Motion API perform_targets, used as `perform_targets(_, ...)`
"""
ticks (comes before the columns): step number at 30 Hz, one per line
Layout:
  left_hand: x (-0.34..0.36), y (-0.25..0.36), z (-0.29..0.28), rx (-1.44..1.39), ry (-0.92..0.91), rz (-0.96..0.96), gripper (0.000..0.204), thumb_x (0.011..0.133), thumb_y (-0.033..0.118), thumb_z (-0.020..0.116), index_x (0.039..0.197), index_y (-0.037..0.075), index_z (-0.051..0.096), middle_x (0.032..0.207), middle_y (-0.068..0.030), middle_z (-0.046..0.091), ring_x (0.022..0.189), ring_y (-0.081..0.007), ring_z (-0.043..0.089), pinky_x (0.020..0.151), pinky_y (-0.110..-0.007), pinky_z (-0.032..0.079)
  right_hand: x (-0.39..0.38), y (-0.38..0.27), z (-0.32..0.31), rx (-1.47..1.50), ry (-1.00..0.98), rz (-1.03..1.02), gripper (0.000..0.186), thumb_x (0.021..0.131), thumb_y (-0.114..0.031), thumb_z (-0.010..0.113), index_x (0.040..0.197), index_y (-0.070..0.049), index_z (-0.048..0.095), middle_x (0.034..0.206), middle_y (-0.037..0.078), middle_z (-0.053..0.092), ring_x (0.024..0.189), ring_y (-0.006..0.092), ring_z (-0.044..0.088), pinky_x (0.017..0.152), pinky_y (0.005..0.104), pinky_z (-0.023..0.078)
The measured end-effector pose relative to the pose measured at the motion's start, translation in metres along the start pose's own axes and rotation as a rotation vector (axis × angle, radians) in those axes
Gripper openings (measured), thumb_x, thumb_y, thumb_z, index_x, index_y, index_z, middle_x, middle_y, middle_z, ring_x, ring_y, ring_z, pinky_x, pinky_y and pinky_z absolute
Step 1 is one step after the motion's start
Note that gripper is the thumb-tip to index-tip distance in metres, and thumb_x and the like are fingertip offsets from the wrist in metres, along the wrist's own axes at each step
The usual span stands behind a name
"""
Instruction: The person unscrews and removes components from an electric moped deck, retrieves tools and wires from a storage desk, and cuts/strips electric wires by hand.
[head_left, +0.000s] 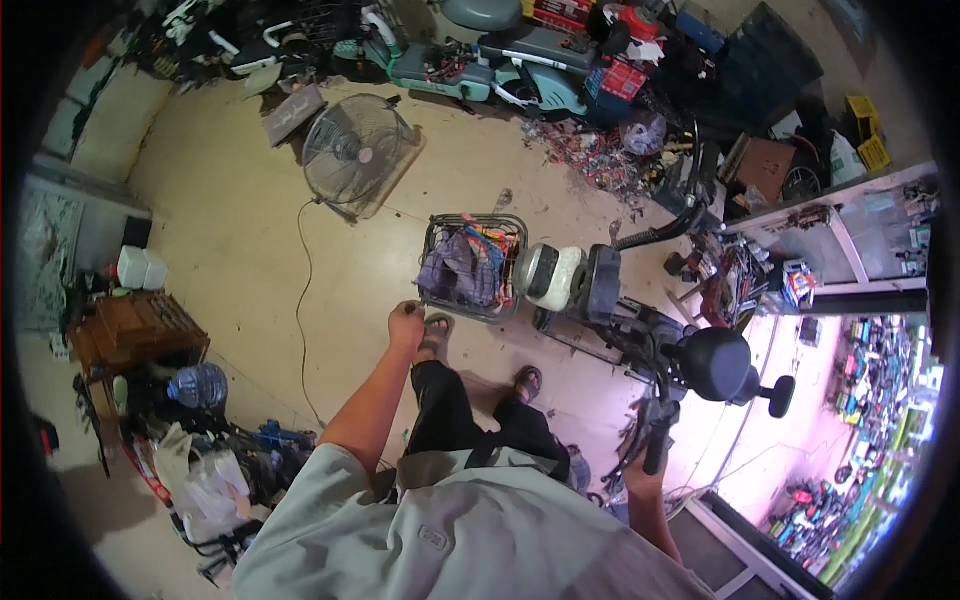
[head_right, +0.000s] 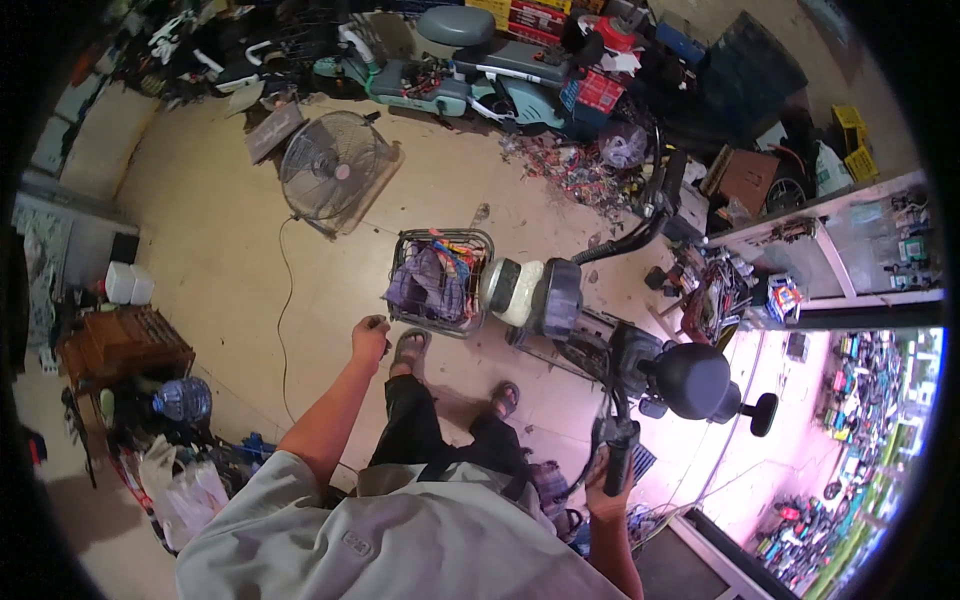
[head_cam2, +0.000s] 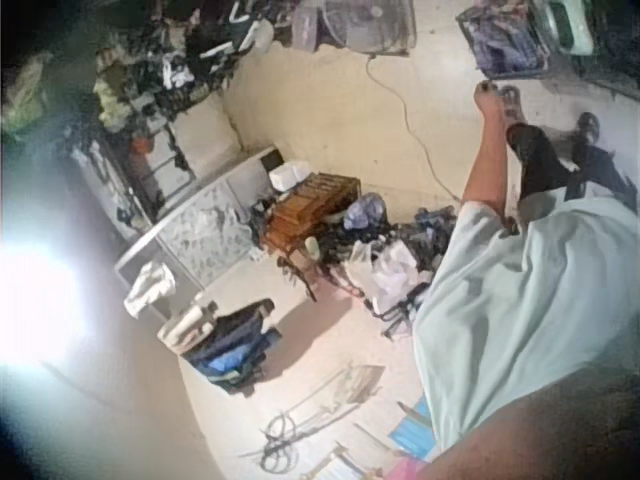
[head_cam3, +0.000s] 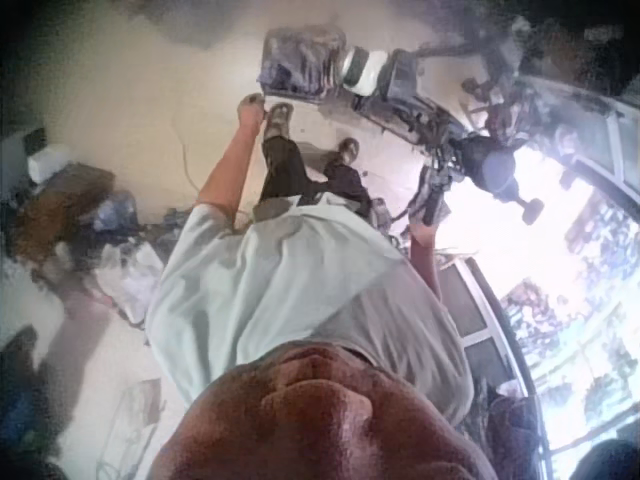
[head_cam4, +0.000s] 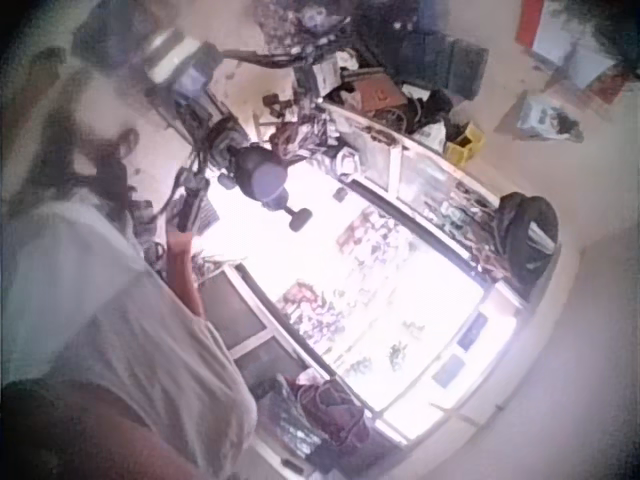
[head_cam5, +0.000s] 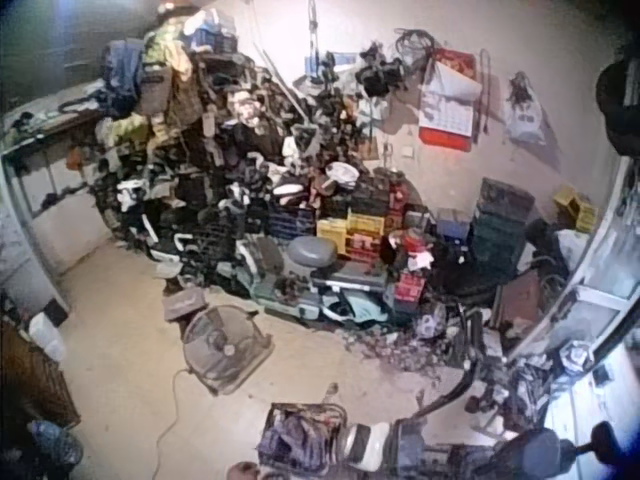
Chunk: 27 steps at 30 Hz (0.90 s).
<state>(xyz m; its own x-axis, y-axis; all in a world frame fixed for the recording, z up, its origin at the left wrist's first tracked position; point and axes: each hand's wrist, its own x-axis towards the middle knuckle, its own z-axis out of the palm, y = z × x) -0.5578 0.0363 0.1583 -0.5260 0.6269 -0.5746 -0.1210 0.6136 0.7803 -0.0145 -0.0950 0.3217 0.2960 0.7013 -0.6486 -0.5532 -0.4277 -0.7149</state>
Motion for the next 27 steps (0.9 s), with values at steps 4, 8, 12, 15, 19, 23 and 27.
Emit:
perform_targets(4,0.097,-0.031,-0.013,0.291,0.020,0.039,0.042,0.088,0.020,0.069,0.123,-0.003,0.066,0.107,-0.0254,0.074,0.103,-0.0365,0.072,0.092,-0.041,0.055,0.002,0.108,-0.044,-0.519,-0.022,-0.183,0.010,0.099,-0.024,0.063,0.099,-0.014,0.065,0.074,-0.001,0.058,0.064,0.0145,0.056,0.056,0.0291,0.048)
perform_targets(8,0.179,-0.036,-0.003,0.641,-0.115,0.063,0.048,0.088,0.022,0.070,0.128,-0.004,0.064,0.112,-0.0255,0.073,0.108,-0.0373,0.071,0.094,-0.041,0.056,-0.038,0.184,0.066,-1.472,-0.324,-0.281,0.019,0.097,-0.023,0.068,0.100,-0.005,0.064,0.072,0.004,0.059,0.066,0.0246,0.059,0.060,0.0403,0.050)
perform_targets(12,0.214,-0.008,0.011,0.519,-0.458,0.099,0.053,0.086,0.023,0.073,0.127,-0.008,0.061,0.108,-0.0271,0.074,0.103,-0.0383,0.072,0.090,-0.042,0.057,-0.011,0.240,0.223,-0.447,-0.006,0.405,0.025,0.102,-0.024,0.064,0.111,-0.001,0.067,0.088,0.004,0.068,0.077,0.0164,0.064,0.068,0.0311,0.052)
perform_targets(15,0.222,0.037,0.022,0.652,-0.631,-0.093,0.049,0.086,0.022,0.072,0.124,-0.007,0.061,0.100,-0.0242,0.076,0.096,-0.0390,0.073,0.085,-0.043,0.058,0.024,0.266,0.298,-0.349,-0.050,0.510,0.024,0.102,-0.022,0.064,0.111,0.000,0.068,0.098,0.006,0.071,0.083,0.0138,0.066,0.072,0.0284,0.053)
perform_targets(19,0.239,0.024,0.004,0.960,-0.651,0.230,0.038,0.082,0.031,0.071,0.100,-0.002,0.074,0.093,-0.0235,0.075,0.088,-0.0396,0.073,0.081,-0.044,0.058,0.070,0.283,0.354,-0.736,-0.170,0.288,0.023,0.101,-0.021,0.065,0.105,0.001,0.069,0.095,0.005,0.071,0.081,0.0137,0.066,0.072,0.0277,0.053)
perform_targets(23,0.213,0.070,0.003,1.029,-0.581,0.266,0.034,0.084,0.026,0.069,0.103,-0.001,0.075,0.092,-0.0242,0.074,0.090,-0.0375,0.073,0.083,-0.044,0.057,0.092,0.305,0.353,-0.953,-0.294,-0.176,0.021,0.100,-0.019,0.063,0.099,0.000,0.070,0.087,0.003,0.069,0.077,0.0118,0.064,0.069,0.0271,0.051)
perform_targets(27,0.182,0.121,-0.027,0.592,-0.700,0.051,0.027,0.091,0.012,0.073,0.113,-0.002,0.068,0.076,-0.0052,0.068,0.062,-0.0115,0.062,0.055,-0.028,0.048,0.089,0.310,0.353,-0.622,-0.424,0.318,0.024,0.096,-0.017,0.064,0.108,0.003,0.070,0.093,0.009,0.072,0.078,0.0189,0.069,0.071,0.0341,0.054)
